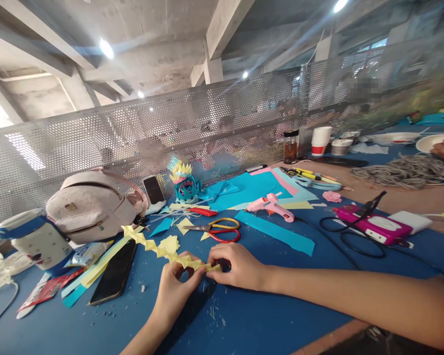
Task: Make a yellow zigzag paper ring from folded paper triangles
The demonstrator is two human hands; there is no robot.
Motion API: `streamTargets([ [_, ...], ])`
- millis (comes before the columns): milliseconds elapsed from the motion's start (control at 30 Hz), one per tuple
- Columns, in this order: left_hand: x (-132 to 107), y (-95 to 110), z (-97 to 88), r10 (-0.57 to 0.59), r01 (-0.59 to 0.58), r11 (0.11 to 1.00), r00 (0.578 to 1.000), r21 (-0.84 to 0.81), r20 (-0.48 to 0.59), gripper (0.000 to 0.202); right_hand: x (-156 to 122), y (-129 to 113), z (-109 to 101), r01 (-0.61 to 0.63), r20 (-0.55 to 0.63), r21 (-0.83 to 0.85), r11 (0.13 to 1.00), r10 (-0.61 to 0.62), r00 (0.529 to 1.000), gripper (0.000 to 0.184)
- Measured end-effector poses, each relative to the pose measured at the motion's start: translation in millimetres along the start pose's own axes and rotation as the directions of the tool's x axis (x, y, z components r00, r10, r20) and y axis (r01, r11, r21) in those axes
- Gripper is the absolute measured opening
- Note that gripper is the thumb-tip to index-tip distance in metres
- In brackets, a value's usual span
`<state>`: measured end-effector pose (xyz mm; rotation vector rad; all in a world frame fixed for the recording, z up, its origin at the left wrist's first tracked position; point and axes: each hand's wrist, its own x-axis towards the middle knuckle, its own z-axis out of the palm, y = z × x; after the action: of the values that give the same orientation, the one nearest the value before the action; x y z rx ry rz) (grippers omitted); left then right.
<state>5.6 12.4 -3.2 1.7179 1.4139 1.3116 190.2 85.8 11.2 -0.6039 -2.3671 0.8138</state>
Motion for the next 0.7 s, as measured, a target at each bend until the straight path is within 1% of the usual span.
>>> streamTargets([
  [133,-0.3,1.7,0.8,-0.016,0.016,1.000,1.000,0.000,-0.019,0.024,-0.5,-0.8,-0.5,-0.010,-0.016,0.021,1.000,0.010,1.000,0.015],
  [367,0.3,0.3,0.8,-0.005,0.005,1.000,1.000,-0.017,0.005,0.024,-1.1,-0.7,-1.4,0.031,-0.023,0.116,0.993,-0.029,0.999,0.012],
  [533,0.1,-0.1,2.3,-0.008,0.008,1.000,1.000,-0.030,0.012,0.022,-0.5,-1.4,-1.4,0.034,-0.017,0.184,0.982,-0.031,0.999,0.015],
  [700,-0.4,0.0,2.2,0.002,-0.001,1.000,1.000,-0.023,0.023,0.022,-0.5,-1.3,-1.2,0.020,-0.004,0.215,0.976,-0.019,1.000,0.017],
])
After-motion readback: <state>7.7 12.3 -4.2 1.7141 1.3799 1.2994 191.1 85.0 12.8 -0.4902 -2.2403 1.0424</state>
